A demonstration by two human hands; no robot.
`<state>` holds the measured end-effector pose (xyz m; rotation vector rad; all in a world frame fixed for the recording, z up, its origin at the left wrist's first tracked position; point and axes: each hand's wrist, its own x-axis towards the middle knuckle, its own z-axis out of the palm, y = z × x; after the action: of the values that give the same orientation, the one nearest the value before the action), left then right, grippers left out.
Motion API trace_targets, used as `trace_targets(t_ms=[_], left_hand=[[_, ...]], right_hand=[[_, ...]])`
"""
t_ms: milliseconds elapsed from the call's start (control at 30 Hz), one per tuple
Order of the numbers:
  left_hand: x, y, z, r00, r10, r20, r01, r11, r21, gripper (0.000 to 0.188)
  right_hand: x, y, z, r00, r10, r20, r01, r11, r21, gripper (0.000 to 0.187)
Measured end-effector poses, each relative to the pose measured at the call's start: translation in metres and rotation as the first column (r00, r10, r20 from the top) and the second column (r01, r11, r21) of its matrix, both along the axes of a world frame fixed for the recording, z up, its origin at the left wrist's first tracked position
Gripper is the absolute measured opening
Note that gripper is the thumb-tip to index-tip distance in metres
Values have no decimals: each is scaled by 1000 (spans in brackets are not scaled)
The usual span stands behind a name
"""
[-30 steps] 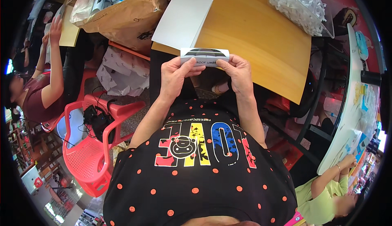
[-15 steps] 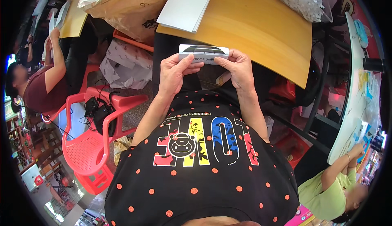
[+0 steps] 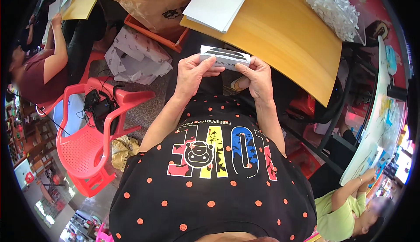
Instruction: The recorder is applying small black UV PROOF UMBRELLA labels to white instruction sheets.
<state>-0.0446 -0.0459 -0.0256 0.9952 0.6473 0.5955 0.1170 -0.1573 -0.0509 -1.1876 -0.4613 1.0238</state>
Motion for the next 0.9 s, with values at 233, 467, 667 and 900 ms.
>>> trace_targets(t_ms=[233,467,667,900], left_hand=[[3,15,-5,996,29,-89,-26,999,39,22],[-13,19,4,993,85,-79,-83,996,24,20],[-17,25,0,988,150,-34,-152,987,-52,21],[-17,27,-1,991,132,5,-131,990,-54,20]], right_hand=[[18,11,-113,901,4,-434,-53,993,-101,19],[17,87,-218,999,36,29,-12,809,-588,24],[43,155,-189,936,113,333,85,846,-526,24],[60,131,-162,896,192,401,37,867,-498,25]])
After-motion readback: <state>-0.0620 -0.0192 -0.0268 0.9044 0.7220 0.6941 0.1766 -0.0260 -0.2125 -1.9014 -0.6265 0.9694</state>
